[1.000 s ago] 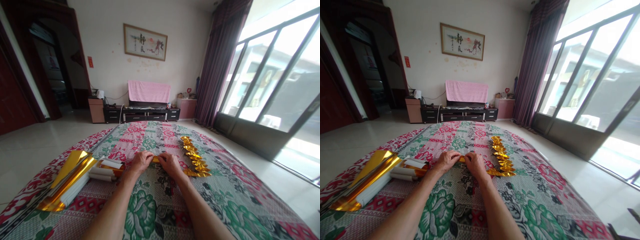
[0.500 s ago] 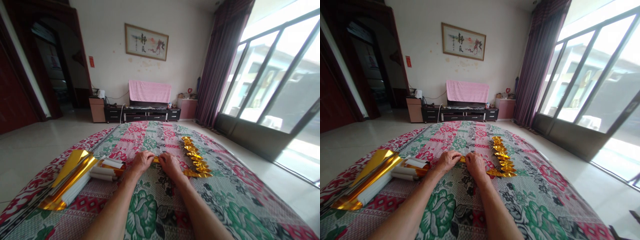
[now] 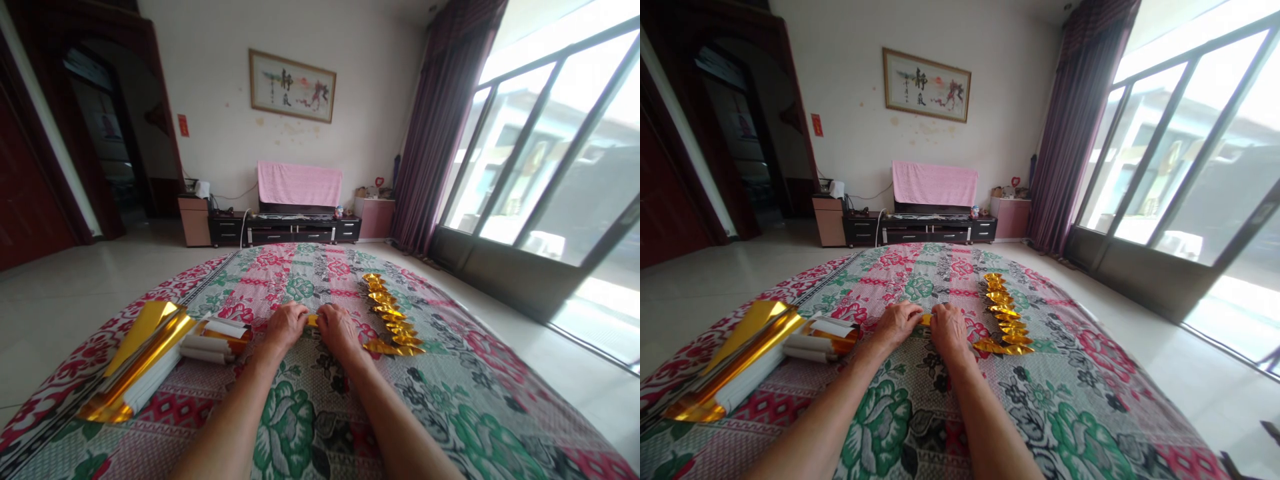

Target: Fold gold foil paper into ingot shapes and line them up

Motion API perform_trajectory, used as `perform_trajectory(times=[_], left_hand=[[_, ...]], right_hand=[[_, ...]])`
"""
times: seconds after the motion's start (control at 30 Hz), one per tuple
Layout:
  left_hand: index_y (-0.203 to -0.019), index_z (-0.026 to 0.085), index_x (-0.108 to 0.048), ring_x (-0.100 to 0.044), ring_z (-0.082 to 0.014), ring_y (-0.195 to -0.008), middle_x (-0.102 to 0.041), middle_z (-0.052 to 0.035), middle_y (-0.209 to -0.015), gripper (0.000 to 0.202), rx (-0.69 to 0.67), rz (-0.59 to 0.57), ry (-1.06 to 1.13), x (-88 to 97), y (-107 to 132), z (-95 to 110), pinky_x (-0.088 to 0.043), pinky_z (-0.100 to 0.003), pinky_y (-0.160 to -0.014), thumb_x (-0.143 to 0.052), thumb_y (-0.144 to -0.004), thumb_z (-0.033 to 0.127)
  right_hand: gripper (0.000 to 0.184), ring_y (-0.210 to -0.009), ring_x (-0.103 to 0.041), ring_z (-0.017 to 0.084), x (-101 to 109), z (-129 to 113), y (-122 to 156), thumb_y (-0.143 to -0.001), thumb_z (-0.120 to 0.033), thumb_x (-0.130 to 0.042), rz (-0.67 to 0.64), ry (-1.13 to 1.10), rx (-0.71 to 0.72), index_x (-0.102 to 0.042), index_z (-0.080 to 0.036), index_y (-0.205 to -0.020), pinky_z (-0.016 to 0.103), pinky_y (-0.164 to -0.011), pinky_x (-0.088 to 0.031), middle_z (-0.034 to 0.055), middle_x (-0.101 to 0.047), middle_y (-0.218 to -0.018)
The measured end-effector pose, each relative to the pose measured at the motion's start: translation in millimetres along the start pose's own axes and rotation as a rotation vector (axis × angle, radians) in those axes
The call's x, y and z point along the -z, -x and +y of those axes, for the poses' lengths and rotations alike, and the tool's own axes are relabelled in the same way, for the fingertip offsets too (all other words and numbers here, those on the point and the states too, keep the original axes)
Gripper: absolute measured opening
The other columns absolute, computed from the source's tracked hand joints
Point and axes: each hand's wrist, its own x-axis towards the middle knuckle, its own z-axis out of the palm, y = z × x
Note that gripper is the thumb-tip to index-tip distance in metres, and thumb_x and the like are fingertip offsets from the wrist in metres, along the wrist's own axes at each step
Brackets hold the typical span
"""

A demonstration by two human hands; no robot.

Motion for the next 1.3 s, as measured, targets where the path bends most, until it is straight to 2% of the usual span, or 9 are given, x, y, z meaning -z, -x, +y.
perform_trajectory(times=[0.13, 0.37, 0.5, 0.77, 0.87, 1.0, 1.1, 1.2, 1.3], left_hand=[[-0.088, 0.02, -0.069, -0.057, -0.0181, -0.082, -0.062, -0.0073, -0.085, 0.02, 0.019, -0.004, -0.051, 2.4, 1.6, 2.3, -0.043, -0.028, -0.076, -0.051, -0.081, 0.023], [-0.081, 0.021, -0.07, -0.055, -0.0168, -0.082, -0.06, -0.0063, -0.084, 0.019, 0.031, -0.019, -0.048, 2.7, 1.0, 3.4, -0.041, -0.027, -0.078, -0.051, -0.08, 0.023], [-0.081, 0.02, -0.069, -0.055, -0.0172, -0.082, -0.06, -0.0065, -0.085, 0.019, 0.036, -0.011, -0.056, 2.3, 1.3, 4.7, -0.041, -0.028, -0.078, -0.05, -0.081, 0.023], [-0.083, 0.02, -0.069, -0.054, -0.0178, -0.084, -0.059, -0.0071, -0.086, 0.022, -0.021, 0.003, -0.042, 0.1, 2.8, 2.4, -0.041, -0.029, -0.079, -0.047, -0.081, 0.021], [-0.083, 0.018, -0.068, -0.055, -0.0183, -0.085, -0.06, -0.0079, -0.086, 0.022, -0.032, 0.023, 0.01, -1.3, 1.8, 0.2, -0.041, -0.03, -0.08, -0.046, -0.081, 0.02], [-0.08, 0.015, -0.066, -0.056, -0.0169, -0.079, -0.061, -0.0082, -0.084, 0.019, -0.021, 0.105, 0.159, -1.3, -0.7, -2.2, -0.042, -0.028, -0.075, -0.047, -0.079, 0.018], [-0.077, 0.016, -0.064, -0.056, -0.015, -0.07, -0.063, -0.0055, -0.076, 0.017, 0.06, 0.157, 0.375, 0.8, -2.2, -1.8, -0.042, -0.026, -0.068, -0.048, -0.079, 0.023], [-0.075, 0.017, -0.064, -0.054, -0.0132, -0.061, -0.061, -0.0016, -0.065, 0.017, 0.162, 0.117, 0.688, 3.9, -3.0, 1.5, -0.041, -0.024, -0.059, -0.053, -0.075, 0.03], [-0.086, 0.016, -0.064, -0.053, -0.0108, -0.057, -0.061, 0.0011, -0.064, 0.024, 0.271, 0.059, 1.019, 7.7, -3.1, 7.0, -0.04, -0.021, -0.056, -0.062, -0.068, 0.032]], right_hand=[[0.018, -0.087, -0.053, 0.019, 0.4, -0.7, -0.1, -0.082, -0.02, -0.048, -0.002, -0.024, 0.003, -0.066, -0.018, -0.086, 0.026, -0.076, -0.037, 0.0093, -0.059, -0.095], [0.025, -0.085, -0.054, 0.016, 2.6, -2.5, 1.3, -0.085, -0.021, -0.044, 0.012, -0.038, 0.011, -0.067, -0.017, -0.076, 0.024, -0.077, -0.037, 0.0084, -0.061, -0.088], [0.023, -0.086, -0.054, 0.016, 3.3, -3.2, 2.1, -0.083, -0.025, -0.048, 0.019, -0.059, 0.033, -0.068, -0.017, -0.075, 0.024, -0.08, -0.036, 0.0073, -0.062, -0.087], [0.012, -0.082, -0.057, 0.017, -4.2, -0.8, -1.2, -0.073, -0.022, -0.056, 0.055, -0.157, -0.068, -0.066, -0.017, -0.073, 0.025, -0.077, -0.038, 0.0072, -0.064, -0.084], [0.011, -0.077, -0.058, 0.017, -5.9, 0.8, -1.9, -0.072, -0.02, -0.055, 0.072, -0.238, -0.063, -0.065, -0.018, -0.075, 0.025, -0.072, -0.039, 0.0056, -0.065, -0.08], [0.013, -0.063, -0.057, 0.014, -5.3, 0.4, -3.0, -0.074, -0.022, -0.051, 0.104, -0.395, -0.021, -0.064, -0.019, -0.077, 0.023, -0.062, -0.039, 0.0009, -0.064, -0.068], [0.016, -0.06, -0.056, 0.013, -4.6, -1.8, -4.0, -0.074, -0.025, -0.052, 0.122, -0.534, -0.015, -0.064, -0.019, -0.084, 0.023, -0.06, -0.04, 0.0, -0.065, -0.07], [0.016, -0.056, -0.053, 0.012, -4.1, -3.7, -4.6, -0.073, -0.029, -0.055, 0.075, -0.618, -0.012, -0.065, -0.019, -0.08, 0.021, -0.055, -0.039, -0.0008, -0.063, -0.065], [0.02, -0.052, -0.048, 0.01, -4.3, -4.2, -5.6, -0.073, -0.035, -0.057, 0.066, -0.718, -0.056, -0.064, -0.017, -0.073, 0.021, -0.05, -0.036, -0.0017, -0.058, -0.057]])
